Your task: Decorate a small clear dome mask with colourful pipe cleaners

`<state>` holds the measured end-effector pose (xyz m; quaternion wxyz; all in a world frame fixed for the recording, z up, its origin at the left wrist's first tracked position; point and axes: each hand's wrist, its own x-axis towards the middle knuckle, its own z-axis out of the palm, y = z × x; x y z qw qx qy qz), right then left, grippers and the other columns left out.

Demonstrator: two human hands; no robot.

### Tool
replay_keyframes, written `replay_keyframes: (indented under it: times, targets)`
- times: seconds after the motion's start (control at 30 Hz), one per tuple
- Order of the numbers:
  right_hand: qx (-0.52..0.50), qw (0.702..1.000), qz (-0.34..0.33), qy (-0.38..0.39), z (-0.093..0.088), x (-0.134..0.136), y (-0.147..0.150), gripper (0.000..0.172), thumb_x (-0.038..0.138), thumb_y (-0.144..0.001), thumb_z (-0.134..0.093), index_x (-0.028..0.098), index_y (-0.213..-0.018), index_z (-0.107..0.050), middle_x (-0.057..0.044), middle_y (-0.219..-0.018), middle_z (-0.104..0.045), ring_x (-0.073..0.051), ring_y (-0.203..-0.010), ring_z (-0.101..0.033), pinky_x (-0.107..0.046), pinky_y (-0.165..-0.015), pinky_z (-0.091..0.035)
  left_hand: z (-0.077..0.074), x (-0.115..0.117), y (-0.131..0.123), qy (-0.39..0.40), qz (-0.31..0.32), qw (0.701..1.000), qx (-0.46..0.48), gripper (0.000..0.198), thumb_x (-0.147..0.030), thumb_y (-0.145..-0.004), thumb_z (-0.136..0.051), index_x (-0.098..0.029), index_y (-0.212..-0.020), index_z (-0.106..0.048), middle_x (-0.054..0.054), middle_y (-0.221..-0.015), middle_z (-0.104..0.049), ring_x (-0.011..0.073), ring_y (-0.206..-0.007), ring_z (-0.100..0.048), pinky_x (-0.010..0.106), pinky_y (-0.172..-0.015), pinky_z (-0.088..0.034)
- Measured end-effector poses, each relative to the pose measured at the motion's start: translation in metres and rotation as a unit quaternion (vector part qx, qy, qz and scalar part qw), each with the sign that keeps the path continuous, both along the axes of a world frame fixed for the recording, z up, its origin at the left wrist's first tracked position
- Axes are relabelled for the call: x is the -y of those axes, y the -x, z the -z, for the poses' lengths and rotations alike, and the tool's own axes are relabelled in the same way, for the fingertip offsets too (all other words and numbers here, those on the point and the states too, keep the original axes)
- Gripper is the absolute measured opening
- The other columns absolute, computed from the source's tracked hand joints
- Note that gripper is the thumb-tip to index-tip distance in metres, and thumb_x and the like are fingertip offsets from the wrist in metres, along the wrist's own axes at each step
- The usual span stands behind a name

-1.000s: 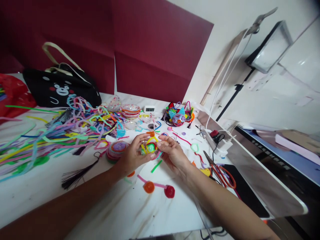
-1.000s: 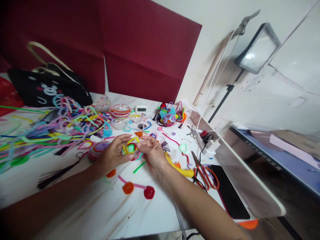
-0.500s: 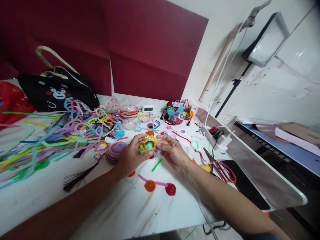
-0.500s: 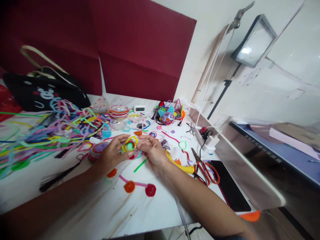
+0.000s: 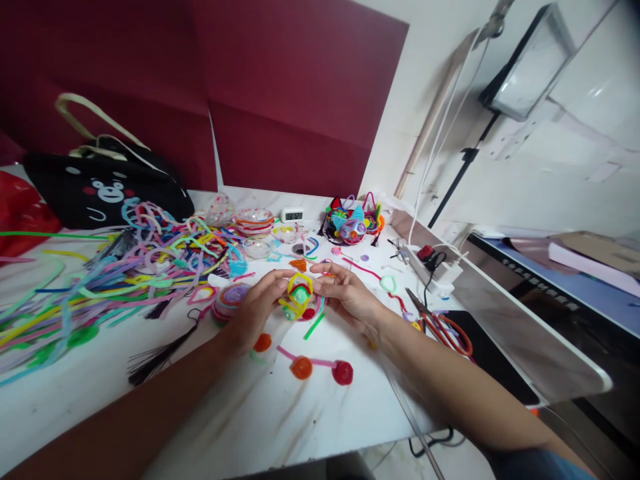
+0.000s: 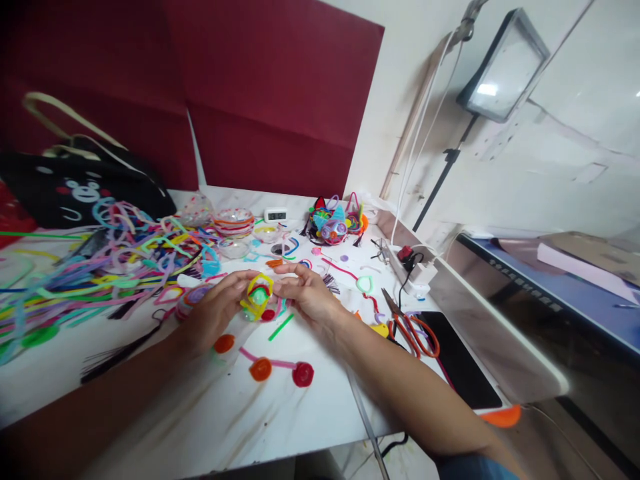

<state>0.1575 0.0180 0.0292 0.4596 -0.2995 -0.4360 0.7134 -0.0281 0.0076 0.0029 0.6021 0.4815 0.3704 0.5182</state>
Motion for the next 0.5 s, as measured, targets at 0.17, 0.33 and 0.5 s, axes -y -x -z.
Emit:
replay_keyframes:
  times: [0.17, 0.33, 0.5]
  targets:
    - [0.005, 1.000, -0.015, 0.010, -0.001, 0.000, -0.001, 0.041, 0.018, -0.060, -0.084, 0.018, -0.094, -0.060, 0.004, -0.063, -0.069, -0.011, -0.057, -0.064, -0.021, -0.061, -0.050, 0.006, -0.006, 0.002, 0.023, 0.029, 0.997, 0.070, 0.015, -0.035, -0.080, -0.066, -0.023, -0.089, -0.070, 0.002, -0.088, -0.070, 0.0196, -0.083, -0.062, 0.028, -0.074, -0.049]
    - [-0.005, 0.999, -0.034, 0.013, -0.002, -0.006, -0.004, 0.041, 0.015, -0.059, -0.084, 0.017, -0.093, -0.062, 0.003, -0.064, -0.070, -0.010, -0.056, -0.064, -0.020, -0.060, -0.050, 0.006, -0.010, 0.004, 0.054, 0.059, 0.994, 0.075, 0.016, -0.033, -0.083, -0.061, -0.020, -0.085, -0.071, 0.006, -0.081, -0.070, 0.0213, -0.078, -0.063, 0.031, -0.073, -0.050]
    - [-0.054, 0.998, -0.030, 0.006, -0.005, -0.013, -0.010, 0.035, 0.008, -0.062, -0.078, 0.016, -0.094, -0.065, 0.002, -0.070, -0.070, -0.009, -0.061, -0.064, -0.019, -0.064, -0.051, 0.005, -0.013, 0.007, 0.087, 0.060, 0.991, 0.077, 0.020, -0.032, -0.084, -0.059, -0.015, -0.089, -0.068, 0.011, -0.093, -0.071, 0.0233, -0.088, -0.065, 0.034, -0.079, -0.051]
